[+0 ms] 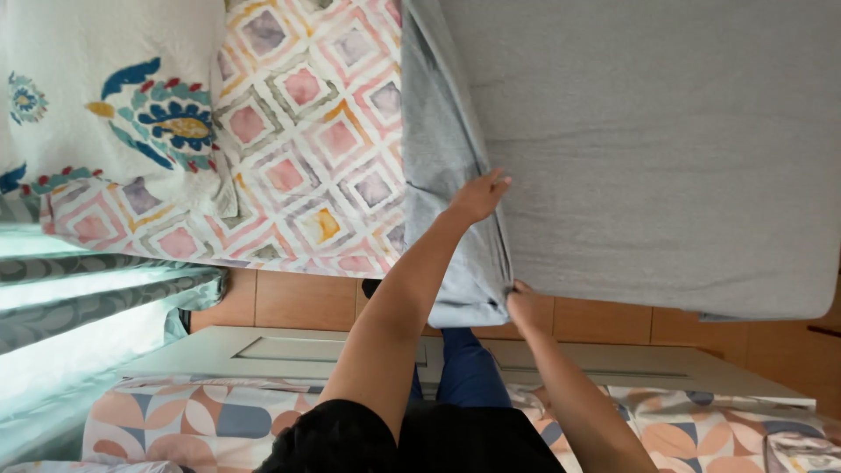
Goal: Fold a grey bedsheet on a bed.
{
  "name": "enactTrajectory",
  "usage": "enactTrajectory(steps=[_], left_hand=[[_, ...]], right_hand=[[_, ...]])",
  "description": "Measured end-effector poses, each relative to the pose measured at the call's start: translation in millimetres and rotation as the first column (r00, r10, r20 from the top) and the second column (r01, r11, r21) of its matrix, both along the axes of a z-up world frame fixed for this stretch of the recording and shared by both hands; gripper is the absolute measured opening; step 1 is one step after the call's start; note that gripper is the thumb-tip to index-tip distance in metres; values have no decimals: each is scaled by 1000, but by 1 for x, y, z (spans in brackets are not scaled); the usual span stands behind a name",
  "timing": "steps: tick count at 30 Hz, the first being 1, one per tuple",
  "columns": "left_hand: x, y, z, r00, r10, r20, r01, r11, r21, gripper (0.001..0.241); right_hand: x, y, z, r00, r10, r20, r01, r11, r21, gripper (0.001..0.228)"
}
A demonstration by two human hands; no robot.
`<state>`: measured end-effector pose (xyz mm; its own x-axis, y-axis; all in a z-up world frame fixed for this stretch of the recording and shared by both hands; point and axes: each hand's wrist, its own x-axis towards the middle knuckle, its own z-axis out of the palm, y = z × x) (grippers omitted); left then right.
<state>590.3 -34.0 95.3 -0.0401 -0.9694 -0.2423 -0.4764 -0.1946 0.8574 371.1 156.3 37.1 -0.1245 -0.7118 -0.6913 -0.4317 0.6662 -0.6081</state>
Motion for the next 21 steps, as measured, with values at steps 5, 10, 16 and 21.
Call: enactTrajectory(steps=[5,10,16,21], left_hand=[[14,59,-167,938,194,286,-211,977,33,45],[53,149,-187,755,548,360,-577,816,-34,57],[67,171,-169,780,610,138,-624,742,245,35],[79,210,-122,671,740,-41,-733,671,106,36]], right_hand=[[-52,0,-43,991,-34,-126,33,999,-9,61],[-40,-11,-7,948,309,-82,-285,933,219,84],[-54,-5,-45,972,186,146,-205,970,132,77],[-56,7,-80,975,153,158,-183,964,195,72]])
